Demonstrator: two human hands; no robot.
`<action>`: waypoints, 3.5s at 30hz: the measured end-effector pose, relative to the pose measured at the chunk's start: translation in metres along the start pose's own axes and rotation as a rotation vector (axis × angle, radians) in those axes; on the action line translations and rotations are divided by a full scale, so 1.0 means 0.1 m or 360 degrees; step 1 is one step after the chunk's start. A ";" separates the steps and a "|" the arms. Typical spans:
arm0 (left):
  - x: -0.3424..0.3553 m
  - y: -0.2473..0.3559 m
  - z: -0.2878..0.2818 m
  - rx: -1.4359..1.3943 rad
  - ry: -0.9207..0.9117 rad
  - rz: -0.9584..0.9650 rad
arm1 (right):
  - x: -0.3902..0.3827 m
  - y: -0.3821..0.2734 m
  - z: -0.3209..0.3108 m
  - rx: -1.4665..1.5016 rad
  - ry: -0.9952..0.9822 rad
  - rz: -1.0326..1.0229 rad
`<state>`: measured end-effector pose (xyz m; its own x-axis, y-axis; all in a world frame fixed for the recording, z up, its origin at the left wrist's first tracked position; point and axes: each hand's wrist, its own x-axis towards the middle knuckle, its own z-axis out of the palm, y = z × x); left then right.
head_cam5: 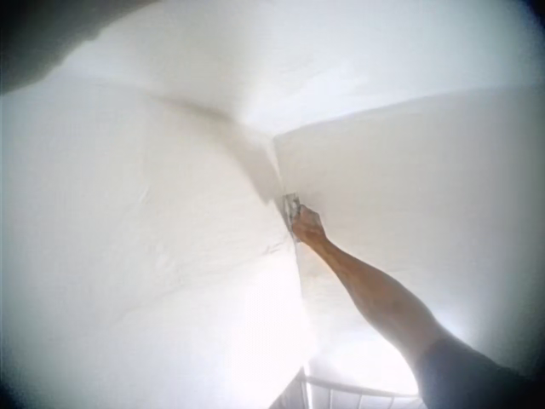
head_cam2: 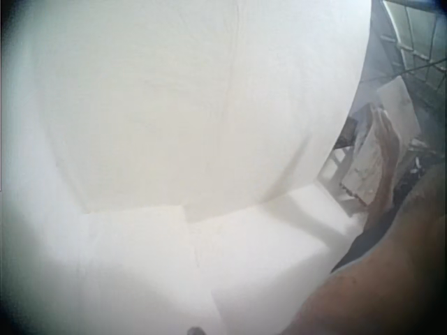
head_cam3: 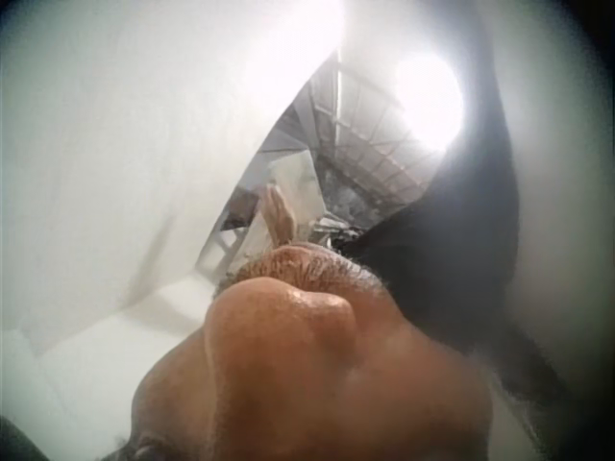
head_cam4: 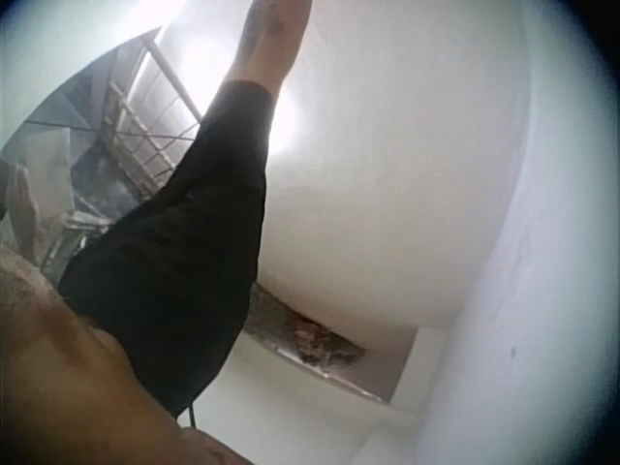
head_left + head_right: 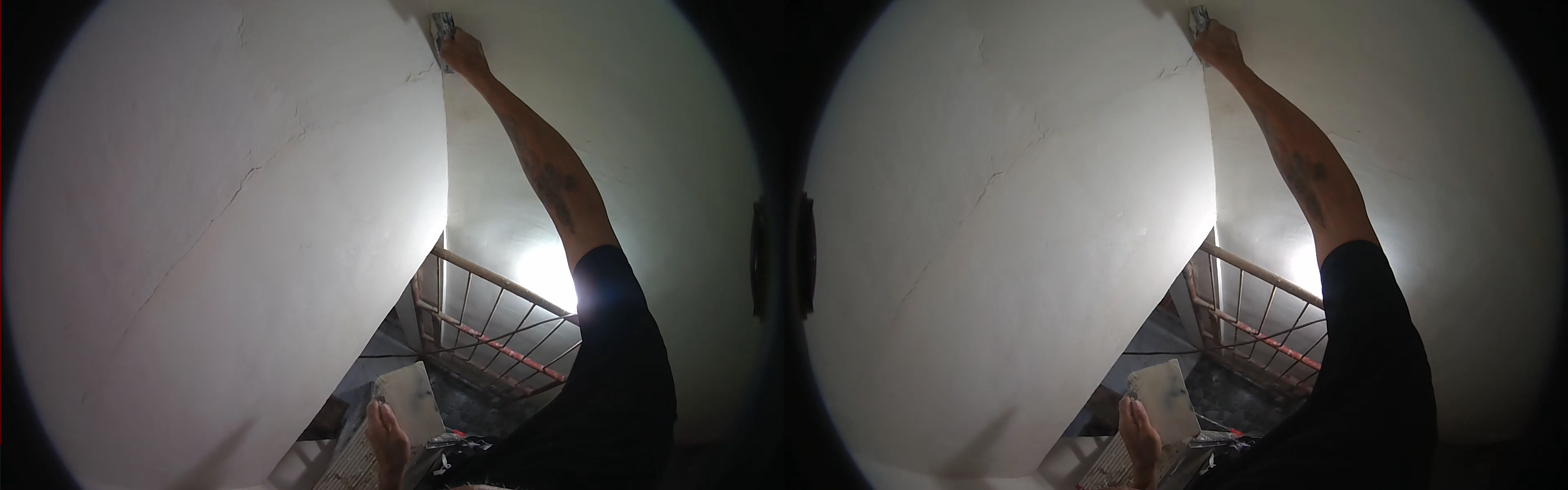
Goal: The person applies plaster to the wall and ceiling joint using putty knives, smooths it across the surface, and then climbs down a stepladder while holding the tools.
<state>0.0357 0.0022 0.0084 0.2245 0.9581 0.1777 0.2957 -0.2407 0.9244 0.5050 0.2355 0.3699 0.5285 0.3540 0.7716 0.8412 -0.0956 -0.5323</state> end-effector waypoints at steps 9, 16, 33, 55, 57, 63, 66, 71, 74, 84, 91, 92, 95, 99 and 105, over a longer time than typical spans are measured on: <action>0.01 0.06 0.00 -0.0097 -0.0081 -0.0101 | 0.12 -0.08 0.08 -0.0250 -0.0234 -0.0060; 0.02 -0.04 0.02 -0.0144 -0.0098 -0.0151 | 0.08 0.04 0.14 -0.0230 -0.0263 -0.0187; 0.04 0.00 -0.04 -0.0232 -0.0232 -0.0091 | -1.11 0.06 0.45 -0.0098 0.0187 -0.0834; -0.02 0.30 0.00 -0.0193 0.0036 -0.0041 | 0.14 0.01 -0.01 0.0061 0.0050 -0.0245; -0.04 0.24 -0.01 -0.0185 0.0028 -0.0079 | 0.16 -0.02 0.02 0.0011 -0.0002 -0.0215; -0.04 0.23 -0.01 -0.0173 0.0016 -0.0123 | -0.15 0.06 0.19 0.0054 0.0049 -0.0345; -0.02 0.16 -0.01 -0.0126 0.0029 -0.0002 | -0.48 0.08 0.33 0.0016 0.0115 -0.0567; 0.01 0.33 -0.04 -0.0145 -0.0048 -0.0005 | -1.16 -0.13 0.46 0.0121 0.0321 -0.0830; 0.02 0.38 -0.03 -0.0176 -0.0062 0.0001 | -1.49 -0.25 0.42 0.0146 0.0296 -0.0995; -0.02 0.31 0.00 -0.0183 -0.0012 -0.0074 | -0.76 0.02 0.04 0.0402 0.0321 -0.0412; -0.07 0.39 -0.01 -0.0056 0.0038 -0.0089 | 0.00 0.09 0.08 0.0146 0.0033 -0.0210; -0.08 0.40 0.02 -0.0100 0.0080 -0.0079 | 0.03 0.08 0.10 0.0125 0.0056 -0.0214; -0.07 0.44 0.00 -0.0121 0.0135 -0.0089 | 0.00 0.01 0.12 0.0148 -0.0001 -0.0219; -0.08 0.34 -0.02 -0.0071 0.0086 -0.0068 | -0.09 0.05 0.16 0.0240 -0.0026 -0.0242; -0.04 0.40 -0.03 -0.0137 -0.0005 -0.0081 | -0.81 -0.01 0.45 0.0228 0.0306 -0.0762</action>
<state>0.0440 -0.0103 0.0454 0.2139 0.9683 0.1286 0.2259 -0.1772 0.9579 0.4567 0.2489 0.2924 0.1121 0.1487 0.9825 0.9763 0.1675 -0.1367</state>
